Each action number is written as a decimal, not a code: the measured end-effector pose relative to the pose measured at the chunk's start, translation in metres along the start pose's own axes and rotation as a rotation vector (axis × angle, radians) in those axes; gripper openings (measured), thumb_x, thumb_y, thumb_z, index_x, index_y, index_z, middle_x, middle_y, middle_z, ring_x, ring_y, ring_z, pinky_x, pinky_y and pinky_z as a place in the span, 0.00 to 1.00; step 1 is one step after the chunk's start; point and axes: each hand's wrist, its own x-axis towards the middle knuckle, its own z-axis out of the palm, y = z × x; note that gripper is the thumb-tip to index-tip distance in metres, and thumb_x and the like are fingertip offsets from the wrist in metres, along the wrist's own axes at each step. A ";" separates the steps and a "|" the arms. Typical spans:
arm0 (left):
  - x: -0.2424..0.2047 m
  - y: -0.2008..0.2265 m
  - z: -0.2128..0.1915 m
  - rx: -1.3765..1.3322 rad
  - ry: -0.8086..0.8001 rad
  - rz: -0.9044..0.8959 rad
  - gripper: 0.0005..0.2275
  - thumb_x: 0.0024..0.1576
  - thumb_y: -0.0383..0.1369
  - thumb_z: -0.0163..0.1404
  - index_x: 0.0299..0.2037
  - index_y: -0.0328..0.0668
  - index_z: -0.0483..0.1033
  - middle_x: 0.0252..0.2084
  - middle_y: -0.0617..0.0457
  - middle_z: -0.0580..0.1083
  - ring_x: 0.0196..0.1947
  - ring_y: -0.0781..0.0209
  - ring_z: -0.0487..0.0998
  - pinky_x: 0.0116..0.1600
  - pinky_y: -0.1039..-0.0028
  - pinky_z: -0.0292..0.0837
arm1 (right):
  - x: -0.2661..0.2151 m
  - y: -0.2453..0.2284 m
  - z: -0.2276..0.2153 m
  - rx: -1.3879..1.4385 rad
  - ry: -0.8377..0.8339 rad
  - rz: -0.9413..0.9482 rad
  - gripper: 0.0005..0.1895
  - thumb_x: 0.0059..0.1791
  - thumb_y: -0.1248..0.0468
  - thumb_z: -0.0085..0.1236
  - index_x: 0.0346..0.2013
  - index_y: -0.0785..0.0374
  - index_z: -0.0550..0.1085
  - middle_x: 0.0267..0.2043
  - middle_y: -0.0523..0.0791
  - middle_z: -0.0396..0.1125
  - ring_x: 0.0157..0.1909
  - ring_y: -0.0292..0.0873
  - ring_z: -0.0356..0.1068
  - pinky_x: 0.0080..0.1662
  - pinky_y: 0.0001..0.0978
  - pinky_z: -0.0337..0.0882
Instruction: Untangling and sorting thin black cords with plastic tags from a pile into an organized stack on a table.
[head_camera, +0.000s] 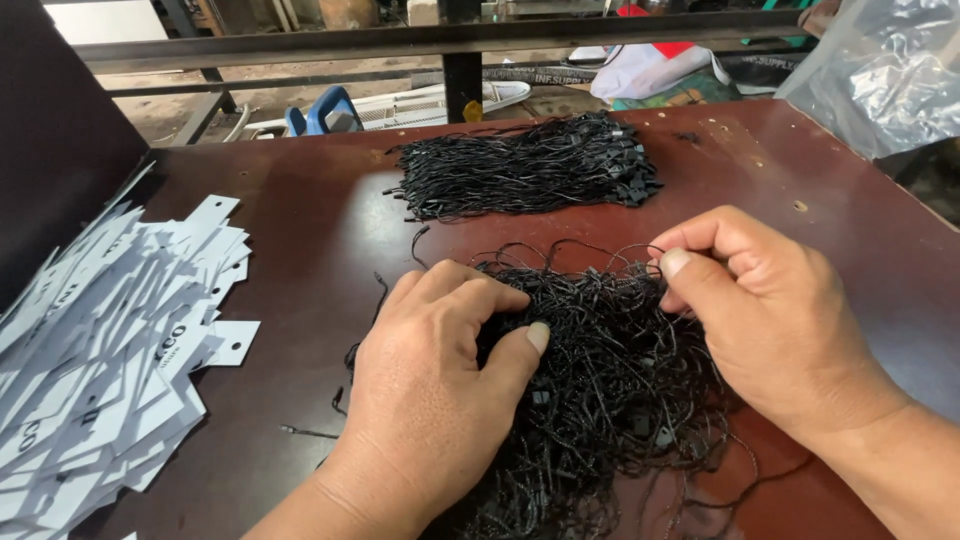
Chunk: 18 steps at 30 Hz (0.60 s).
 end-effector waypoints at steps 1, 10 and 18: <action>0.000 0.000 0.001 -0.001 -0.004 0.001 0.11 0.52 0.44 0.54 0.38 0.54 0.85 0.38 0.65 0.79 0.42 0.58 0.74 0.46 0.63 0.70 | 0.000 0.001 0.001 0.000 0.000 0.004 0.09 0.52 0.60 0.53 0.39 0.50 0.82 0.25 0.41 0.76 0.32 0.35 0.75 0.44 0.29 0.69; -0.001 -0.001 0.002 -0.007 0.044 0.056 0.11 0.52 0.43 0.55 0.38 0.52 0.84 0.38 0.64 0.79 0.42 0.58 0.75 0.46 0.63 0.71 | -0.003 0.001 0.002 -0.071 0.009 -0.031 0.03 0.52 0.60 0.55 0.38 0.49 0.77 0.26 0.37 0.76 0.33 0.35 0.72 0.45 0.32 0.68; -0.001 -0.001 0.003 0.005 0.040 0.026 0.11 0.52 0.44 0.55 0.38 0.53 0.85 0.38 0.64 0.78 0.41 0.58 0.75 0.47 0.64 0.70 | 0.001 0.010 0.002 -0.103 0.024 -0.111 0.10 0.51 0.59 0.56 0.42 0.40 0.83 0.22 0.37 0.75 0.29 0.35 0.72 0.41 0.31 0.67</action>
